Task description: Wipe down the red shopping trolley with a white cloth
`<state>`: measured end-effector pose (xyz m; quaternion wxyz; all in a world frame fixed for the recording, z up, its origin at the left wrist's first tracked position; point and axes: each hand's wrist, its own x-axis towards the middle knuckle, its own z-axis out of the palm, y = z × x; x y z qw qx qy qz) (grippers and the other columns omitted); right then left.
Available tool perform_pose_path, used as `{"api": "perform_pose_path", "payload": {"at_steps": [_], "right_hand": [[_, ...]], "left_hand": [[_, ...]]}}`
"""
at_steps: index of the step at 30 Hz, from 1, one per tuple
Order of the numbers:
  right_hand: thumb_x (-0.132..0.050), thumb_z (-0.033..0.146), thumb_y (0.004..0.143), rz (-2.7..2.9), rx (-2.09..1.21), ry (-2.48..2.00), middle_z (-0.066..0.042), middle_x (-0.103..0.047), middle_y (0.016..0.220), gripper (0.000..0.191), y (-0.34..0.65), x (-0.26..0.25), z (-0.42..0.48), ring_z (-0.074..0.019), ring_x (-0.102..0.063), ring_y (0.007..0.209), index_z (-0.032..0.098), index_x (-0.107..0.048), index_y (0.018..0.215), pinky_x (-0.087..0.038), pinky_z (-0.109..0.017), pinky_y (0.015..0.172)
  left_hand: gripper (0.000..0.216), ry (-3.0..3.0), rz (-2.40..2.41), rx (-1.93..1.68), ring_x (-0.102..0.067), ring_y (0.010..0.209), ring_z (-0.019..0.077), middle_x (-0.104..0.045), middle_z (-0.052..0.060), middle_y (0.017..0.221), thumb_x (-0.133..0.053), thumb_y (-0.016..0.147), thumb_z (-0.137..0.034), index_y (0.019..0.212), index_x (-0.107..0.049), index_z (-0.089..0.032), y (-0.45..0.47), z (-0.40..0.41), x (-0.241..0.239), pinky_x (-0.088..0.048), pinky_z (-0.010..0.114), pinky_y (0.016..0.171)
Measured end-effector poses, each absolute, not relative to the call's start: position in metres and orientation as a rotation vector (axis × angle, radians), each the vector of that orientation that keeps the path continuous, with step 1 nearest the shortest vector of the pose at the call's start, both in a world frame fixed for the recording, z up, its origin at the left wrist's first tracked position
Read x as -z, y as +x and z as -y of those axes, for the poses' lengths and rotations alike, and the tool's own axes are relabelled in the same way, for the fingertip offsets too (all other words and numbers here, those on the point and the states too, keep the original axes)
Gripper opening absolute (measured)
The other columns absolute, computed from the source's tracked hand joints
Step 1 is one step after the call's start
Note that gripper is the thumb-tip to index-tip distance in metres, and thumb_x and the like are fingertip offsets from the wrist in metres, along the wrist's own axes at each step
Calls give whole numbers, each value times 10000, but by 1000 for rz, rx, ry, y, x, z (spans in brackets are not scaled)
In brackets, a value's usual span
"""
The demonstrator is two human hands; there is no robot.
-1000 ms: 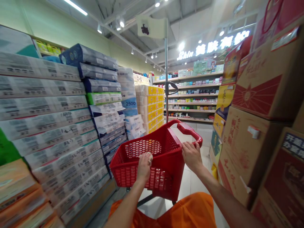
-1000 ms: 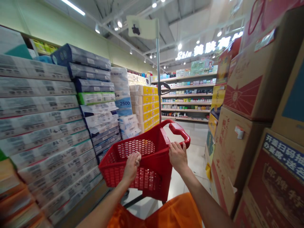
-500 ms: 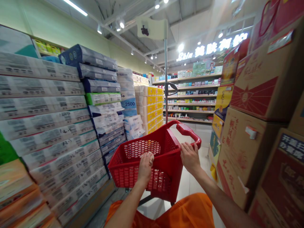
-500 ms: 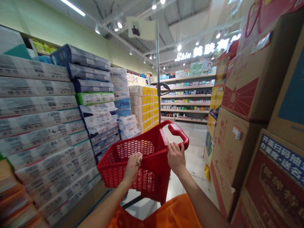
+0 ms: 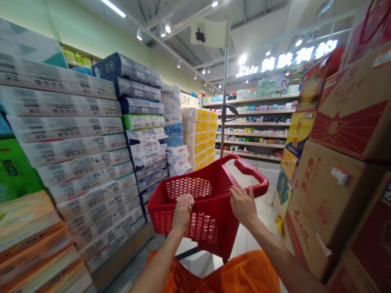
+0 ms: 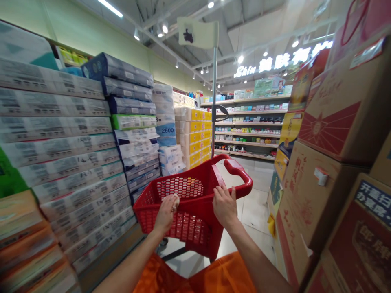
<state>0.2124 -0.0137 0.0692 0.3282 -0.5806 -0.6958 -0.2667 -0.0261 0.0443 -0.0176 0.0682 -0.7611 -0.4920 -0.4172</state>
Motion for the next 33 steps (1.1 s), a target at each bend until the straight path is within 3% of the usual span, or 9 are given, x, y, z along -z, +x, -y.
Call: {"api": "perform_pose_path", "payload": {"at_steps": [5,13,20,28,33], "right_hand": [[-427,187,791,2008,626,-1493,-47,-610,1083,305,182,-56,8,-228,-465,1082,192,-604,1039,-102,-439,1023],[-432,161,782,1993,670,-1483,-42,-596,1102,334,188,-48,8,-217,-450,1090,193,-582,1079,-87,-428,1041],[-427,159,781,2016,674,-1486,-46,-591,1110,339,187,-49,9,-213,-445,1094,190,-578,1082,-92,-423,1038],[-425,169,779,2009,627,-1467,-42,-587,1122,347,189,-46,7,-214,-440,1102,189,-572,1092,-65,-424,1039],[-424,176,778,2023,653,-1504,-53,-573,1144,351,191,-52,7,-218,-427,1120,187,-570,1097,-92,-419,1030]], "left_hand": [[445,-2421,1315,1148,-354,1219,181,-454,73,1285,-321,776,-77,1183,-465,-185,-10,-44,15,-314,427,1018],[346,-1883,1819,1243,-448,1109,229,-541,89,1137,-372,747,-136,1047,-541,-170,-146,-55,34,-368,440,951],[424,-2323,1451,1170,-391,1182,180,-490,57,1236,-321,753,-85,1111,-518,-199,-65,-52,31,-333,407,997],[358,-1933,1768,1300,-441,1119,237,-538,102,1141,-347,751,-145,1049,-545,-159,-135,-59,37,-351,470,962],[405,-2324,1461,1238,-424,1153,188,-533,51,1183,-340,750,-96,1089,-534,-205,-50,-55,24,-333,431,997]]}}
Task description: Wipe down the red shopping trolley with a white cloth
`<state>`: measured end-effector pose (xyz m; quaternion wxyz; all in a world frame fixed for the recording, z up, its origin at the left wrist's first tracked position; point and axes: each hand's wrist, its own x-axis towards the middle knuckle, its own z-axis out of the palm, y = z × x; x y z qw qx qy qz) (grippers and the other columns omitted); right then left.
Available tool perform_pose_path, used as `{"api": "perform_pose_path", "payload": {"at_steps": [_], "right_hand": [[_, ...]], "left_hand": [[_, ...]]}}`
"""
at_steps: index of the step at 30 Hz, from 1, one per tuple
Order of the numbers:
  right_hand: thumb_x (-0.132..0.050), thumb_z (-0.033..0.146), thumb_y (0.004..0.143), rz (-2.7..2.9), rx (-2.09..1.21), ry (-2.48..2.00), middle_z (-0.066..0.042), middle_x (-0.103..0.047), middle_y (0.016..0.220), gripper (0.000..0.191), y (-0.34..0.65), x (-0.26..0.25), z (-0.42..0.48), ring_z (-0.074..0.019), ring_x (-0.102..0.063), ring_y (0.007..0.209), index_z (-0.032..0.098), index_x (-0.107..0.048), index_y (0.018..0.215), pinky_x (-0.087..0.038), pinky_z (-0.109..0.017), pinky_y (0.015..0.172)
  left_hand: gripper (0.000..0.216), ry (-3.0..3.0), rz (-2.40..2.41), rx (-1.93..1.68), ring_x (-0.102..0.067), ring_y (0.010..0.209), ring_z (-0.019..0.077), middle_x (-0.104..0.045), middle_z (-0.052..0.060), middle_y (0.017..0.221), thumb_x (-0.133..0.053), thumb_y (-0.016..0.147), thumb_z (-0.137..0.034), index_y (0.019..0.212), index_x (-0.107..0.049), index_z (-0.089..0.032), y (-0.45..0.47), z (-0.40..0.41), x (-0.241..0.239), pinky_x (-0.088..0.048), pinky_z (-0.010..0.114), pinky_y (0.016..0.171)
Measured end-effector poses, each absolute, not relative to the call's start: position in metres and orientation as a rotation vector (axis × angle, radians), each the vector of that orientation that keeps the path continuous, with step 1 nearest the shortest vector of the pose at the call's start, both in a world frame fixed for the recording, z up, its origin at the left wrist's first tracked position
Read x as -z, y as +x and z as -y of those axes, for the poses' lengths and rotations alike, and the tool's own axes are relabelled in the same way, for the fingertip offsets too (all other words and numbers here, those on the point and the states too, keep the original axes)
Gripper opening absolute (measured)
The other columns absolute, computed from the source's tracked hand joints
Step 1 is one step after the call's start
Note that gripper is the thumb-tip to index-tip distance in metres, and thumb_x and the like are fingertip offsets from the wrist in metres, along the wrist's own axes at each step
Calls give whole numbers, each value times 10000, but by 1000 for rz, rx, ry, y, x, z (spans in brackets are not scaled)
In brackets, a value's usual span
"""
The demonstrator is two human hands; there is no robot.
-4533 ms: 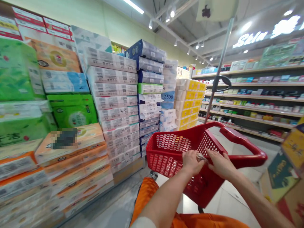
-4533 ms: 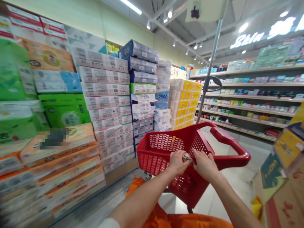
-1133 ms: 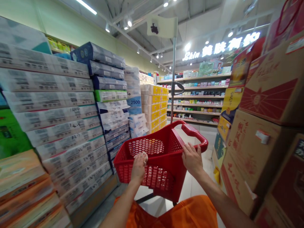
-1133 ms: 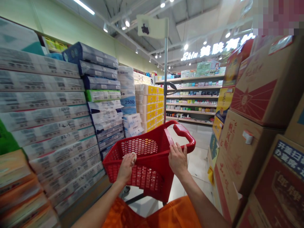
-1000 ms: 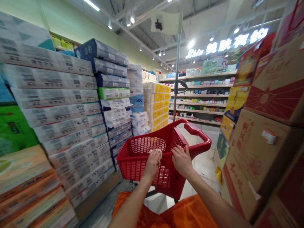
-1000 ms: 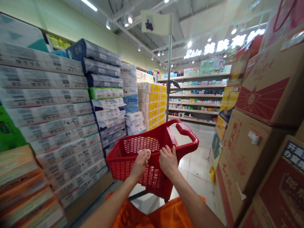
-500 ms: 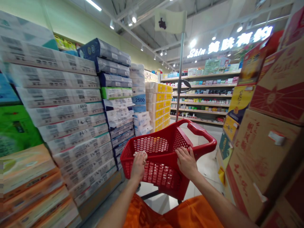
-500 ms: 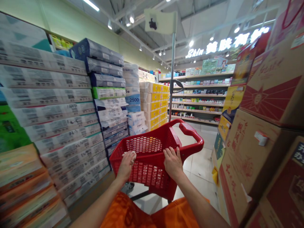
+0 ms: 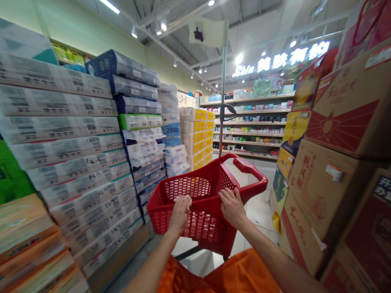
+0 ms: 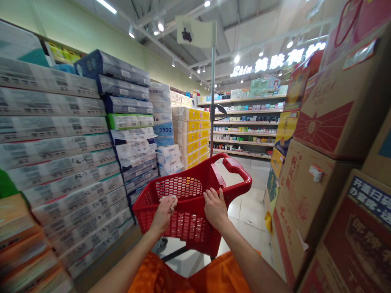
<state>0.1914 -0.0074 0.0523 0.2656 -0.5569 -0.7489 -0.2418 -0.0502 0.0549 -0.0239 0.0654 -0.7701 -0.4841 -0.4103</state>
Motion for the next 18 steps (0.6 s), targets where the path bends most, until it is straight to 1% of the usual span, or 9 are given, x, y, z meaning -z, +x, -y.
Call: {"api": "perform_pose_path", "payload": {"at_steps": [3,6,9,12,14,16,18], "right_hand": [[-434,189,769,1963,692,-1568,-62,-571,1146,347,201,-59,9,-241,-410,1135,182,-576,1086,-97,-450,1019],[-432,176,759,1927,687,-1593,-62,-573,1144,359,208,-63,11,-245,-410,1135,181,-572,1090,-90,-464,1017],[-436,162,742,1916,668,-1581,-66,-572,1147,376,209,-62,11,-247,-419,1127,172,-570,1094,-68,-462,1024],[-444,158,729,1895,660,-1570,-68,-577,1141,380,206,-59,10,-249,-428,1119,170,-576,1086,-54,-459,1027],[-445,149,720,1900,658,-1552,-60,-577,1142,391,206,-57,8,-243,-429,1120,174,-576,1088,-51,-447,1029],[-443,141,714,1900,666,-1538,-51,-578,1143,401,208,-54,7,-238,-432,1120,184,-578,1088,-45,-439,1031],[-443,138,712,1895,686,-1534,-47,-579,1143,405,210,-52,4,-240,-437,1117,197,-584,1087,-41,-436,1031]], "left_hand": [[410,-2402,1391,1226,-414,1165,181,-510,54,1220,-330,766,-110,1118,-516,-205,-32,-53,21,-330,415,1003],[374,-2231,1541,1278,-430,1144,212,-527,81,1188,-337,777,-147,1098,-526,-183,-54,-55,24,-322,445,996],[365,-2105,1639,1317,-439,1130,236,-544,112,1155,-337,769,-134,1072,-541,-147,-52,-55,24,-327,468,983],[408,-2290,1467,1285,-425,1158,203,-531,76,1199,-332,766,-102,1123,-515,-178,-7,-50,15,-338,442,990],[458,-2432,1308,1218,-383,1202,184,-478,56,1269,-332,758,-86,1177,-477,-198,22,-47,9,-341,415,998],[491,-2493,1217,1158,-365,1218,171,-447,45,1302,-322,750,-74,1200,-460,-213,26,-47,8,-349,397,996],[494,-2445,1250,1147,-398,1196,167,-473,42,1280,-306,749,-79,1191,-472,-224,3,-51,15,-364,399,985]]}}
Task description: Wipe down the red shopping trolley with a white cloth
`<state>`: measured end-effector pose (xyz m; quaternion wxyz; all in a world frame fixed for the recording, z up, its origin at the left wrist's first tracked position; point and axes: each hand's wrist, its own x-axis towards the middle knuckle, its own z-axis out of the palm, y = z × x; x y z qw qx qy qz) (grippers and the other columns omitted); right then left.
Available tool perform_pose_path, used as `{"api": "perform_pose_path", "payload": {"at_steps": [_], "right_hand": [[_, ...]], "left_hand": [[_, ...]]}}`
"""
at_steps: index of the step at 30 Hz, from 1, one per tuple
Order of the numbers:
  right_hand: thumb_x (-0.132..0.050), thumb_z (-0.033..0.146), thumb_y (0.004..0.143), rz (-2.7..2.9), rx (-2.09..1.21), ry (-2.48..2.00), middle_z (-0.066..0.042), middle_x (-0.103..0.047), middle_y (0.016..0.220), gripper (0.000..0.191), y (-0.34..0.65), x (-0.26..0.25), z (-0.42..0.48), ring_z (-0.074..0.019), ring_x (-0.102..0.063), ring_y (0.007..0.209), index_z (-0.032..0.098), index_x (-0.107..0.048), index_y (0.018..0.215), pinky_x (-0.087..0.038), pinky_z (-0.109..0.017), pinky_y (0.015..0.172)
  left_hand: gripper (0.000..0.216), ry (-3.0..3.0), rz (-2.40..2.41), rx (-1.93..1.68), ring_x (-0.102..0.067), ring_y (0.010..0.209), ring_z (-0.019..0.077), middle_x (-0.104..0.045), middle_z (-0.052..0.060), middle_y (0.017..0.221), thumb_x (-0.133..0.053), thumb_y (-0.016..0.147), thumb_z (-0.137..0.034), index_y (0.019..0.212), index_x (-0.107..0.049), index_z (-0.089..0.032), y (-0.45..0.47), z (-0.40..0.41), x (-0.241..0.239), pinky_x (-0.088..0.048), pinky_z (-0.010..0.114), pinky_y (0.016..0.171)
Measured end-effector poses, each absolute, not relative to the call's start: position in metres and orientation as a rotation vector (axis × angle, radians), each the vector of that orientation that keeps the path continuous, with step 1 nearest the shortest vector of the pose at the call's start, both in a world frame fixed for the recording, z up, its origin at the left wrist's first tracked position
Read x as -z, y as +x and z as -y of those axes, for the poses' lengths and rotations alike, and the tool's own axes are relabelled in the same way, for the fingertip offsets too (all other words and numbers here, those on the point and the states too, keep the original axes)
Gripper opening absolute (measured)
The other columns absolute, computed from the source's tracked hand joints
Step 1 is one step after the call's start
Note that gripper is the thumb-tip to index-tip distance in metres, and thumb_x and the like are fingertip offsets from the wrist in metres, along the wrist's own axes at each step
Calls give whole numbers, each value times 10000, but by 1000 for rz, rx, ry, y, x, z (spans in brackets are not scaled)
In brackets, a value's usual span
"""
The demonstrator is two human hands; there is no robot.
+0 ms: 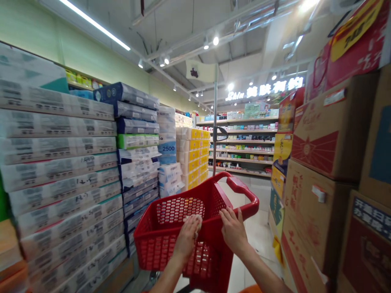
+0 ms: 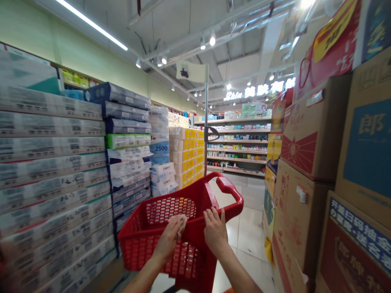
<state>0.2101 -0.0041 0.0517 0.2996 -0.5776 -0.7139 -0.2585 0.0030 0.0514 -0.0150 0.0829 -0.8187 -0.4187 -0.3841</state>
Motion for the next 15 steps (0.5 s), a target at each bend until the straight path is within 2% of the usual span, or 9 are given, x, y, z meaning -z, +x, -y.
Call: {"api": "perform_pose_path", "payload": {"at_steps": [4,6,12,15], "right_hand": [[-443,142,714,1909,640,-1557,-48,-559,1174,430,212,-48,-1,-245,-415,1142,193,-569,1121,-1,-433,1036],[-438,152,722,1929,548,-1581,-50,-530,1210,446,211,-48,-2,-242,-379,1176,177,-544,1155,39,-426,1038],[-421,166,745,1983,341,-1622,-46,-475,1268,473,211,-56,2,-229,-308,1230,176,-489,1213,67,-433,1038],[-421,169,749,1992,331,-1631,-41,-471,1272,470,214,-57,3,-226,-309,1232,193,-487,1214,37,-441,1044]], "left_hand": [[389,-2120,1552,1233,-499,1098,215,-582,60,1151,-320,794,-226,1105,-552,-223,-57,-69,34,-396,448,943],[384,-2131,1596,1235,-504,1093,214,-592,57,1136,-323,791,-242,1082,-572,-217,-53,-73,33,-394,441,947],[502,-2591,1267,1140,-365,1222,171,-439,20,1307,-327,747,-131,1220,-452,-243,40,-56,1,-321,390,1019],[487,-2583,1316,1096,-389,1206,172,-456,15,1292,-323,749,-145,1201,-475,-244,17,-60,5,-323,390,1017]]}}
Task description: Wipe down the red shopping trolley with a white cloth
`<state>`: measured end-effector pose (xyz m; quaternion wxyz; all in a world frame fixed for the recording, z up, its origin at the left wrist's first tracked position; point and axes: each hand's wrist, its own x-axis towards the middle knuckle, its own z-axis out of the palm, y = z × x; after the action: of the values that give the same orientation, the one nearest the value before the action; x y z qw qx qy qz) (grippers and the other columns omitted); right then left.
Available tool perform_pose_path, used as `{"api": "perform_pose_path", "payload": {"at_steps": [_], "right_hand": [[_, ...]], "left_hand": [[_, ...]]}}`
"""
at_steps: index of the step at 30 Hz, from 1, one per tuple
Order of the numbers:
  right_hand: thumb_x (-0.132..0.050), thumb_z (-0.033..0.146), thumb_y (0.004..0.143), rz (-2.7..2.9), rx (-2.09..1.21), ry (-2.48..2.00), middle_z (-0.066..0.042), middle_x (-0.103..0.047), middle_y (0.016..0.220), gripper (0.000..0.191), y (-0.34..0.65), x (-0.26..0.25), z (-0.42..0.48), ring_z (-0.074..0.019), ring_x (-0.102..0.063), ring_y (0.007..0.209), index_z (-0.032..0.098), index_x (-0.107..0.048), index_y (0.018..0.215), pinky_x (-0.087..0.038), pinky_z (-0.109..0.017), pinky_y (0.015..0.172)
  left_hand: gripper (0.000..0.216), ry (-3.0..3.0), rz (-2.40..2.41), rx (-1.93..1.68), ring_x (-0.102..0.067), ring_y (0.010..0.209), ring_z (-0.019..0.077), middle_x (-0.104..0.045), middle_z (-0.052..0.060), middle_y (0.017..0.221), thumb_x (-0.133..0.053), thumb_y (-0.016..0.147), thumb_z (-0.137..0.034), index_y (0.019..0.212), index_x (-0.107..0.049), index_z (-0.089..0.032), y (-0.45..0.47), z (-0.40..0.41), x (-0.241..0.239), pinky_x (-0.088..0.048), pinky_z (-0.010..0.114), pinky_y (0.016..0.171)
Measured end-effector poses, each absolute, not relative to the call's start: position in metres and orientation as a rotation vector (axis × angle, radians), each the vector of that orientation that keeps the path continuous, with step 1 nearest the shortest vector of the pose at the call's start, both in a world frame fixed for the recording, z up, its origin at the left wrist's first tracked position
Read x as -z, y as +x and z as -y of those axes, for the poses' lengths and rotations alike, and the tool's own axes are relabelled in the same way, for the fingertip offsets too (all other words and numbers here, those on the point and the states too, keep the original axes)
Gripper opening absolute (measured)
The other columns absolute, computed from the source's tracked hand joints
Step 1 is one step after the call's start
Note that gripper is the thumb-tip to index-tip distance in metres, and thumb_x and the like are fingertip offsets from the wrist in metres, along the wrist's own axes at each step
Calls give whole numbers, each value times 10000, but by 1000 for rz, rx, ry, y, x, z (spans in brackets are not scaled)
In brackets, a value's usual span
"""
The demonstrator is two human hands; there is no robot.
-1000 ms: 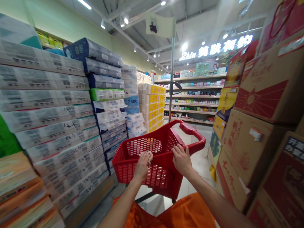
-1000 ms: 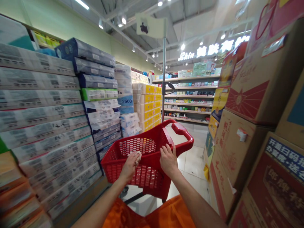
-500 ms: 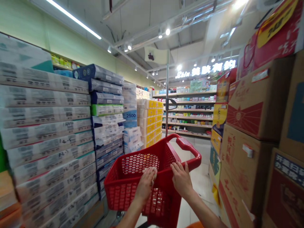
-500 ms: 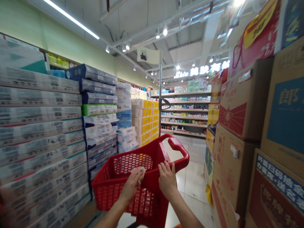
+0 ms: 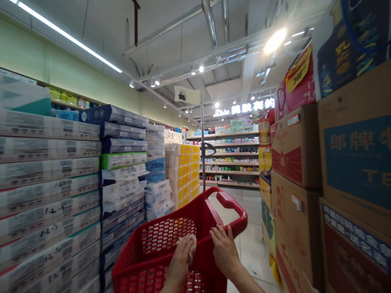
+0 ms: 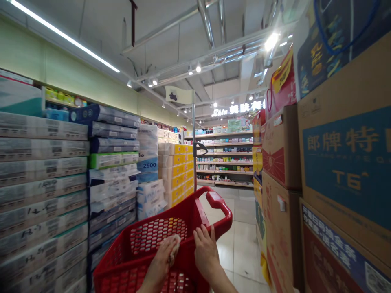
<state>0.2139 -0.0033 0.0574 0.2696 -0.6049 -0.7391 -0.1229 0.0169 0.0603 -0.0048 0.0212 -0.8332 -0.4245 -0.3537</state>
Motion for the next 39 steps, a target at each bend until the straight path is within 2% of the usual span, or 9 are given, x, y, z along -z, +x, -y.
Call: {"api": "perform_pose_path", "payload": {"at_steps": [6,12,15,20,23,27,30,35,39], "right_hand": [[-423,149,739,1971,370,-1607,-63,-477,1265,469,213,-57,3,-228,-315,1229,170,-499,1202,11,-448,1043],[-434,147,732,1982,495,-1599,-87,-497,1242,453,214,-58,4,-238,-341,1209,153,-518,1177,-14,-463,1034],[-430,134,726,1993,527,-1578,-79,-504,1236,457,218,-57,6,-230,-348,1207,156,-518,1174,-26,-457,1035],[-428,130,727,1964,538,-1546,-75,-518,1221,439,219,-58,10,-229,-364,1197,150,-536,1153,-46,-440,1039],[-429,148,750,1946,524,-1510,-74,-531,1205,412,209,-60,12,-230,-387,1179,159,-540,1146,-65,-444,1039],[-376,176,812,2035,443,-1423,-60,-509,1231,404,187,-63,14,-186,-407,1163,189,-488,1200,-149,-403,1034],[-345,240,850,2118,360,-1410,-66,-453,1285,415,172,-64,13,-174,-374,1188,203,-413,1258,-195,-402,1016],[-500,382,784,2290,364,-1410,-91,-357,1348,426,147,-56,0,-271,-282,1229,230,-474,1181,-151,-506,998],[-412,242,850,2310,474,-1421,-70,-462,1255,291,133,-48,-13,-221,-392,1142,244,-517,1121,-197,-444,992]], "left_hand": [[413,-2219,1733,1116,-463,1138,226,-556,75,1187,-312,790,-274,1107,-558,-170,-59,-70,23,-331,447,998],[474,-2617,1407,1099,-343,1232,157,-437,64,1310,-290,771,-115,1211,-456,-167,47,-43,-11,-266,383,1048],[506,-2680,1310,1092,-302,1254,157,-395,60,1340,-293,751,-79,1227,-437,-177,53,-43,-13,-244,397,1056],[428,-2368,1656,1178,-388,1196,201,-496,89,1248,-298,785,-143,1164,-495,-157,-26,-56,11,-269,437,1031],[387,-2347,1682,1272,-417,1169,209,-535,73,1203,-333,789,-183,1130,-517,-186,-25,-57,13,-276,452,1021],[457,-2660,1346,1495,-390,1196,171,-470,67,1275,-358,778,-183,1232,-411,-188,38,-49,-2,-286,400,1030],[568,-2688,1393,1584,-347,1230,167,-356,111,1358,-386,767,-217,1316,-255,-151,54,-39,-12,-305,368,1017],[695,-2532,1879,808,-177,1303,241,-268,140,1398,-510,677,-294,1305,-267,-121,6,-21,-20,-136,472,1054],[696,-2546,1903,372,-141,1314,206,-220,97,1420,-463,675,-264,1322,-245,-129,-10,-13,-30,-110,441,1061]]}}
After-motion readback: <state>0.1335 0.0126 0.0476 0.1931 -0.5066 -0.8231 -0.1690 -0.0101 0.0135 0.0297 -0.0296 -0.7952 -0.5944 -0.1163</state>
